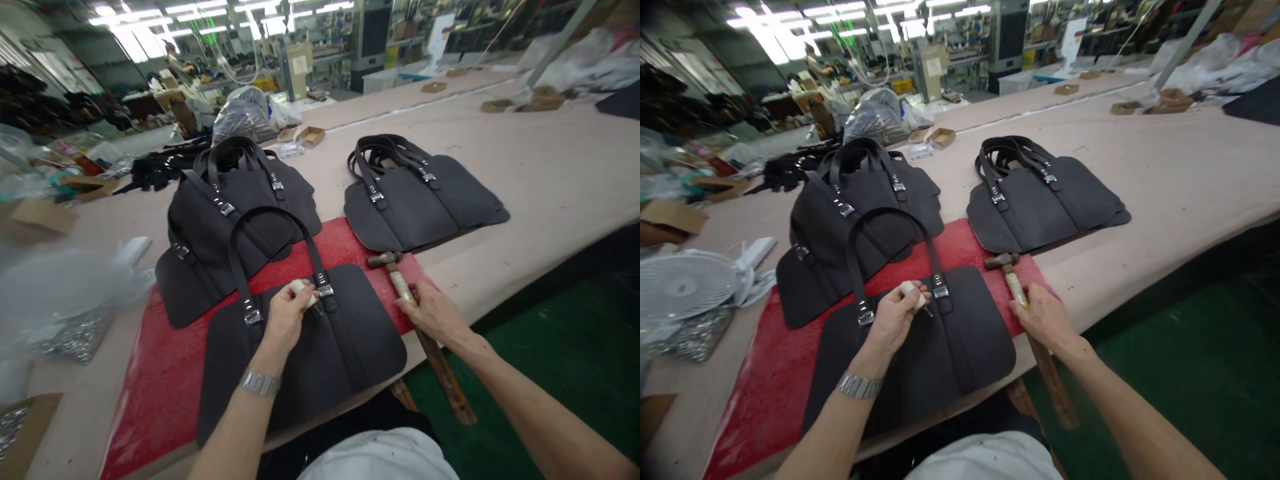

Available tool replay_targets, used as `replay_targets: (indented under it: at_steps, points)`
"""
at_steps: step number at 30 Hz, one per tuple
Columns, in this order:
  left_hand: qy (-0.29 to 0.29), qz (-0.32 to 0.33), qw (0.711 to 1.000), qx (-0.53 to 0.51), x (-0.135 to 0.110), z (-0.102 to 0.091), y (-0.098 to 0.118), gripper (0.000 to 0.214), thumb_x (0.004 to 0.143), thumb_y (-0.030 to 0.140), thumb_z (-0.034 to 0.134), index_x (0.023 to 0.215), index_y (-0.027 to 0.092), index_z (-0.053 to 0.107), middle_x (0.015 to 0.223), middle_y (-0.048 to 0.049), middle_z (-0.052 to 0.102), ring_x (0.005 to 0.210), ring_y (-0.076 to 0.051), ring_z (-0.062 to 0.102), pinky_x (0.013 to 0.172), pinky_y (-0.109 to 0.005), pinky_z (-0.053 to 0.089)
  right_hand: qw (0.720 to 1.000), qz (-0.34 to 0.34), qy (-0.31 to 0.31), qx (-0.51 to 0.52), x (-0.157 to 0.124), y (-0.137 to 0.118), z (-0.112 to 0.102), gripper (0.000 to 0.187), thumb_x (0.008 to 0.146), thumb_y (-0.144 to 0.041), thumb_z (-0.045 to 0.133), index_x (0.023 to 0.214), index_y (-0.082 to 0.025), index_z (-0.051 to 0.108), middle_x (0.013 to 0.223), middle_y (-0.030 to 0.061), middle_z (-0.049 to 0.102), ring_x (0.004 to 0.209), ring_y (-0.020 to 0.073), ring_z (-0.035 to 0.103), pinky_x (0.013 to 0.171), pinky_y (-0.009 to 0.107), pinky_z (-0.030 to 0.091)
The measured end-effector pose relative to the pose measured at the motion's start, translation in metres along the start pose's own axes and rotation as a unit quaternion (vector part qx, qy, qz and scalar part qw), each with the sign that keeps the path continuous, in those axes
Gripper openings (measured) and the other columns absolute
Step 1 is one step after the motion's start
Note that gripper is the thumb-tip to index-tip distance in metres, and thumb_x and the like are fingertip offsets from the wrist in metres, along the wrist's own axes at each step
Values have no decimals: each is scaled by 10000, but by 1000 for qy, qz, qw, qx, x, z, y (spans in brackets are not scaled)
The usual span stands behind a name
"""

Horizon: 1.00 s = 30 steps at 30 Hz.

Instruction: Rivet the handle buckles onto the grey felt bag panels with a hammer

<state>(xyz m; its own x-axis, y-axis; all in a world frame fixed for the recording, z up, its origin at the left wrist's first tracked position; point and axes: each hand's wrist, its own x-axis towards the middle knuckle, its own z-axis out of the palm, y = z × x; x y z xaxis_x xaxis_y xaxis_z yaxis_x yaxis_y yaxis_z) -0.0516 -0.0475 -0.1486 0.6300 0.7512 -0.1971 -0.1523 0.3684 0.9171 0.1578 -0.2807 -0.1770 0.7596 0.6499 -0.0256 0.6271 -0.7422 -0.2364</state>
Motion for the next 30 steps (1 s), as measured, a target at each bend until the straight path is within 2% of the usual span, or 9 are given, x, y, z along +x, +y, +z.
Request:
replay_targets:
  at_steps: [4,7,8,12,17,20,23,27,30]
  points:
    - [-35,62,997,-11,23,14,-35,446,762,361,778,1065,108,571,980,-109,678,828,-200,682,801,-340,548,999,20,-40,13,-2,-4,6,237,844,-392,546,904,-179,461,843,76,583,803,247,586,652,323,353]
    - [-39,88,995,-2,32,4,-51,418,818,387,730,1082,117,551,995,-112,679,839,-205,689,820,-358,553,975,79,-93,188,2,-9,0,255,782,-383,595,858,-187,451,720,38,555,674,209,565,578,302,356]
    - [-41,93,995,-1,33,0,-53,411,830,388,719,1089,119,546,998,-112,680,846,-207,690,829,-364,553,938,107,-128,304,2,-10,-3,268,761,-376,611,862,-188,449,687,20,541,604,185,541,534,289,359]
    - [-47,98,994,20,33,-4,-54,390,850,388,699,1089,121,545,1012,-118,679,868,-219,694,844,-373,554,687,168,-249,661,-3,-15,-8,433,664,-344,719,963,-186,450,703,-26,514,493,105,470,426,221,392]
    - [-36,100,992,69,27,3,-47,392,837,423,702,1055,130,560,1002,-106,680,863,-224,696,835,-363,561,576,207,-280,740,-10,-20,-9,464,679,-291,789,994,-185,465,751,-18,514,534,84,493,441,185,443]
    - [-30,119,985,121,21,8,-43,348,853,421,678,1029,144,564,990,-86,674,863,-214,692,837,-341,556,590,242,-270,722,-18,-24,-7,317,779,-311,701,968,-183,481,710,-23,484,462,69,445,377,166,374]
    - [-38,186,959,213,13,10,-44,257,889,377,634,1018,163,572,965,-68,667,877,-201,676,851,-320,538,652,246,-243,675,-29,-31,-16,276,864,-424,610,899,-198,454,654,-38,447,395,69,383,329,170,308]
    - [-85,281,893,341,7,10,-50,254,888,307,632,1098,172,585,990,-81,671,916,-209,645,872,-323,509,808,134,-176,546,-42,-51,-63,377,892,-586,494,827,-222,424,602,-33,451,390,119,400,348,240,327]
    - [-91,299,876,368,6,10,-52,266,886,297,625,1120,175,592,990,-82,678,905,-212,641,878,-331,500,930,-43,-31,364,-46,-74,-99,393,918,-586,416,776,-221,443,583,-5,466,482,148,457,469,273,341]
